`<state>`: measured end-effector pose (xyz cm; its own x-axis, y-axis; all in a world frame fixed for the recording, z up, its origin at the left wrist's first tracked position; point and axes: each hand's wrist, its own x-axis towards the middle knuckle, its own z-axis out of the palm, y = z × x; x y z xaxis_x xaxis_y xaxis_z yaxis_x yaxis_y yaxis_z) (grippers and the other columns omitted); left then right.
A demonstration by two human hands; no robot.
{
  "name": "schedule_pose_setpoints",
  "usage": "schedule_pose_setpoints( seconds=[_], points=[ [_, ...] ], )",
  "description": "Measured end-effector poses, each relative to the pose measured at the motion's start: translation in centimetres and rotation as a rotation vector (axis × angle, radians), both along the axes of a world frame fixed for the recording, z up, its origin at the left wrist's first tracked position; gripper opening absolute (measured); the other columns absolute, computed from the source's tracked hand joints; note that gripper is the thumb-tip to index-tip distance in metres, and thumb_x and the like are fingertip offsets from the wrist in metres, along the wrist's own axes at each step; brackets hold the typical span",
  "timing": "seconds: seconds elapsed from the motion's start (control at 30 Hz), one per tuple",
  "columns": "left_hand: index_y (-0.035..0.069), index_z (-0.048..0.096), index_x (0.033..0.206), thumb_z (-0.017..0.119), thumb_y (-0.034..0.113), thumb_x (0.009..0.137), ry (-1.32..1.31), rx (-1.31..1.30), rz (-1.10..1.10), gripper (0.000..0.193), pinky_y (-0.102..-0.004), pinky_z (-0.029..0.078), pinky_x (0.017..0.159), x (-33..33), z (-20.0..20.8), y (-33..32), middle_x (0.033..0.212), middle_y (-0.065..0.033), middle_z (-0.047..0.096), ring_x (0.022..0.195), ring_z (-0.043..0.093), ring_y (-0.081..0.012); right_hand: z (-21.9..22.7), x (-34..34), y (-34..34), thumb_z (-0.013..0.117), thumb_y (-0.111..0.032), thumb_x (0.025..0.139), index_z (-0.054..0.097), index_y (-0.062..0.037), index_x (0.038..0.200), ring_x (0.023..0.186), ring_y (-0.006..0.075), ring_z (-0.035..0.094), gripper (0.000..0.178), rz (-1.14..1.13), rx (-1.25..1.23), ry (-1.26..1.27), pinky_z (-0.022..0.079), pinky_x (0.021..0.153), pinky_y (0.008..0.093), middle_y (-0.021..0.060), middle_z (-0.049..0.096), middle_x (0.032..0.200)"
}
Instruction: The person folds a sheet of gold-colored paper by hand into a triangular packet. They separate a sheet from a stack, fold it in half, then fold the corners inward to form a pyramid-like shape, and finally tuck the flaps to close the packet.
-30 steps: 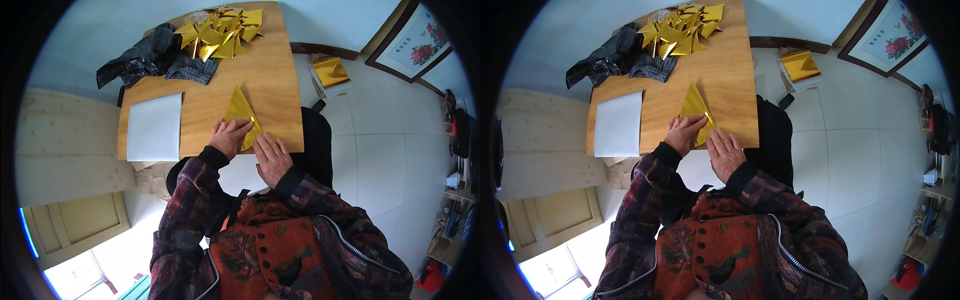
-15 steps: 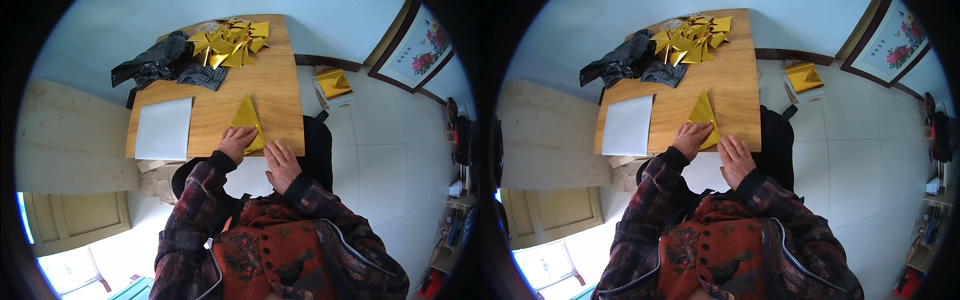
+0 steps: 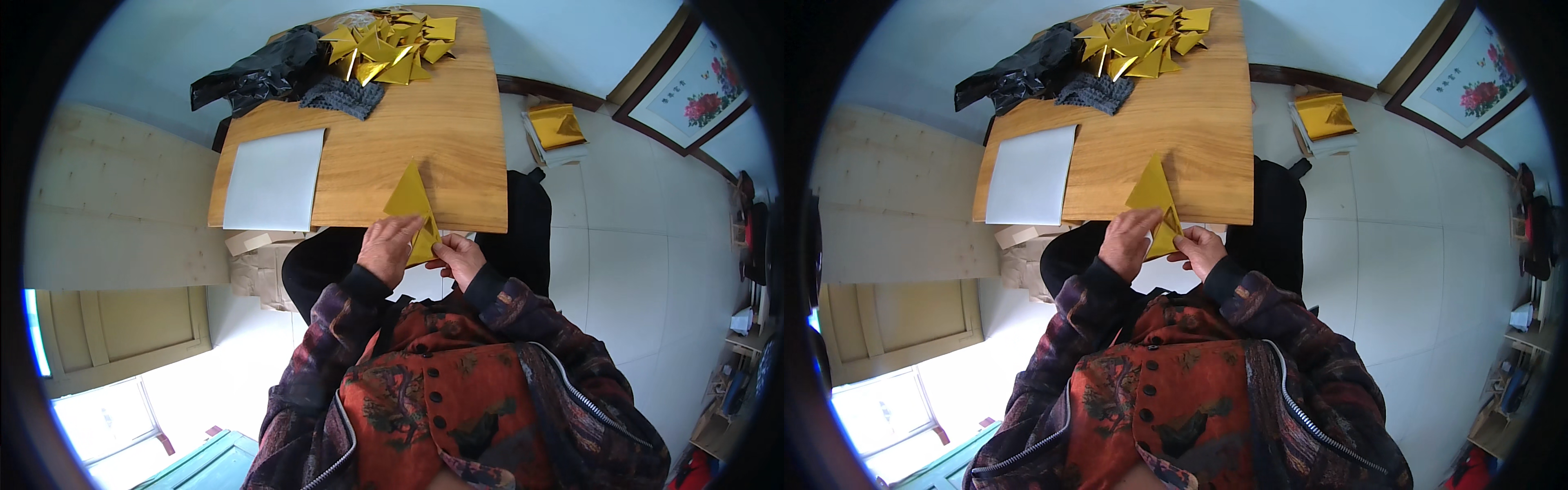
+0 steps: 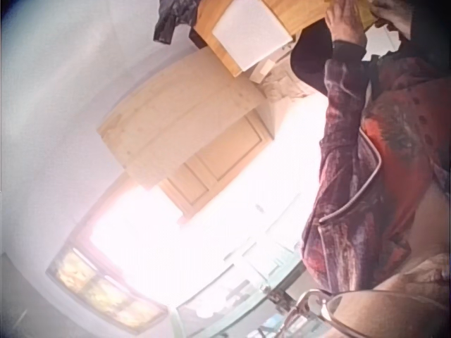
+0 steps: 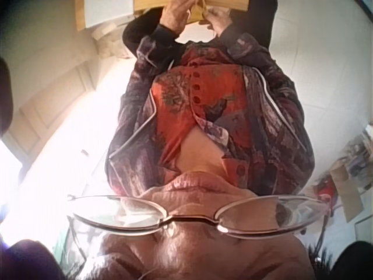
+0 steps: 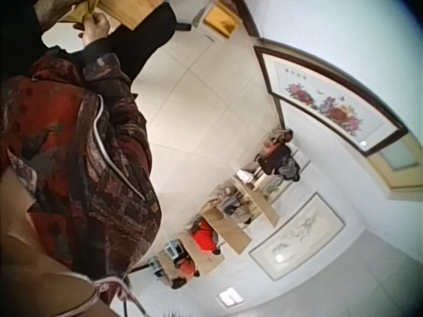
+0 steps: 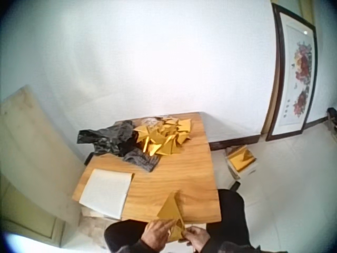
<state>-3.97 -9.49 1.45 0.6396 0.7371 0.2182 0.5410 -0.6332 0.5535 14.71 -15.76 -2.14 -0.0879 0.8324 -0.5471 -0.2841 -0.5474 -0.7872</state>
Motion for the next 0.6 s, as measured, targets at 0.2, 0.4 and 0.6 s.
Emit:
schedule_pose_setpoints(
  seconds=[0.2, 0.4, 0.6],
  points=[
    [0.001, 0.053, 0.124, 0.06, 0.007, 0.089, -0.736, -0.784, 0.415, 0.036, -0.0299, 0.043, 0.089, -3.7, -0.5, -1.1, 0.114, -0.0056, 0.06, 0.109, 0.056, -0.0189, 1.9, 0.8, -0.2, 0.055, -0.018, 0.099, 0.06, -0.0033, 0.105, 0.071, 0.0086, 0.065, 0.017, 0.03, 0.336, -0.046, 0.044, 0.06, 0.0215, 0.0014, 0.067, 0.088],
    [0.001, 0.041, 0.14, 0.059, 0.003, 0.083, -1.186, -1.07, -0.069, 0.06, -0.0436, 0.039, 0.105, -1.4, 0.2, -1.9, 0.131, -0.0135, 0.056, 0.126, 0.05, -0.027, 5.2, 0.0, -0.4, 0.055, -0.019, 0.1, 0.06, -0.0007, 0.105, 0.068, 0.0075, 0.061, 0.019, 0.163, 0.538, -0.109, 0.044, 0.06, 0.0216, 0.0012, 0.065, 0.084],
    [0.002, 0.042, 0.138, 0.065, 0.003, 0.082, -1.432, -1.358, -0.11, 0.061, -0.0476, 0.048, 0.098, -0.8, 0.6, -1.7, 0.123, -0.0158, 0.059, 0.116, 0.057, -0.0322, 6.8, -0.8, -0.5, 0.055, -0.023, 0.1, 0.06, 0.0003, 0.108, 0.067, 0.0082, 0.06, 0.025, 0.18, 0.576, -0.052, 0.044, 0.06, 0.0213, 0.002, 0.062, 0.083]
  ],
)
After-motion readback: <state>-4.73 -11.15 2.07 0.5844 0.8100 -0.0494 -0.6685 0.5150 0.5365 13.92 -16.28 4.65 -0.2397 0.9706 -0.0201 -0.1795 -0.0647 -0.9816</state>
